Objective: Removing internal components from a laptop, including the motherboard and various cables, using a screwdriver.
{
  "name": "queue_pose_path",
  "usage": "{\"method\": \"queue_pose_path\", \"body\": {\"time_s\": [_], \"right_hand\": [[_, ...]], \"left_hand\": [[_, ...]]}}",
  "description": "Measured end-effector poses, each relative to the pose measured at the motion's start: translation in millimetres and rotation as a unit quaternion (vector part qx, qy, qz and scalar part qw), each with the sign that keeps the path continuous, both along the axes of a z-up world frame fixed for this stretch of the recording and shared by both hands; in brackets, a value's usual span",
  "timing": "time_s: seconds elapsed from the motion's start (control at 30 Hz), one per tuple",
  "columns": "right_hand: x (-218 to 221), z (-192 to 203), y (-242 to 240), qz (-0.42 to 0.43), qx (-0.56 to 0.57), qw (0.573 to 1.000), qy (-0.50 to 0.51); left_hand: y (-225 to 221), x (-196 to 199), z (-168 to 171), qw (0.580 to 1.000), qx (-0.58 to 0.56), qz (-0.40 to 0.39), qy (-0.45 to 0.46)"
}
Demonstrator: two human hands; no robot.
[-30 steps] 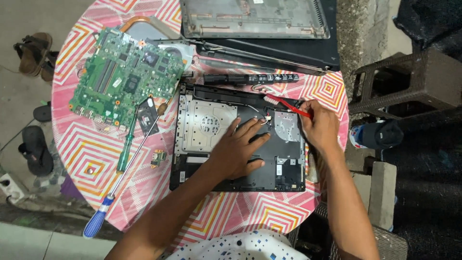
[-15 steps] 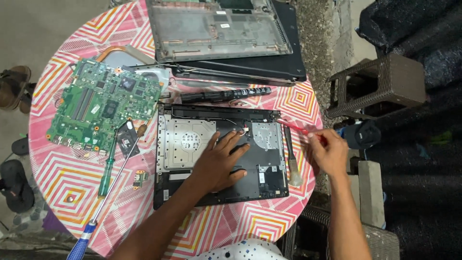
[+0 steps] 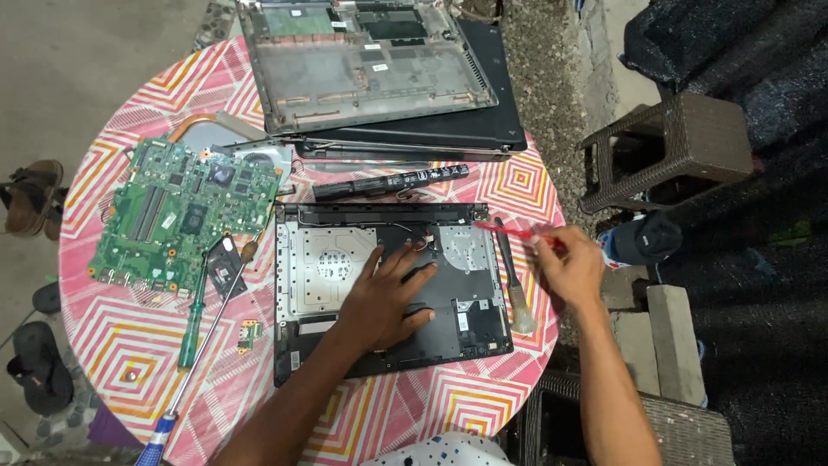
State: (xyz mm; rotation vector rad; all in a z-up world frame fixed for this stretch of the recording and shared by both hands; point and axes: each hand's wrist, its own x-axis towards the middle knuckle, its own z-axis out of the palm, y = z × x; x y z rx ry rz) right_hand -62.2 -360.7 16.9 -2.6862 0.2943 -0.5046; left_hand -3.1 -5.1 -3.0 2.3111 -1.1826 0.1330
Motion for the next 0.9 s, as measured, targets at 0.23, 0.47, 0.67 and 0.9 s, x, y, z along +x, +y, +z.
{"method": "queue_pose_path", "body": {"time_s": [0.23, 0.47, 0.67, 0.9], "right_hand": [[-2.6, 2.9, 23.2, 0.049, 0.01, 0.999, 0.016], [-7.1, 6.6, 18.8, 0.002, -0.028, 0.999, -0.033], [-9.0, 11.8, 7.5, -0.026, -0.06, 0.996, -0.065], [-6.8, -6.4, 13.0, -0.042, -0.046, 0.996, -0.057]], "left_hand": [[0.2, 0.3, 1.9, 1.0, 0.01, -0.005, 0.001], [1.5, 0.0, 6.5, 0.999, 0.031, -0.004, 0.013], [2.8, 0.4, 12.1, 0.998, 0.05, -0.017, 0.044], [0.7, 0.0, -8.3, 1.0, -0.018, 0.0, -0.016]]}}
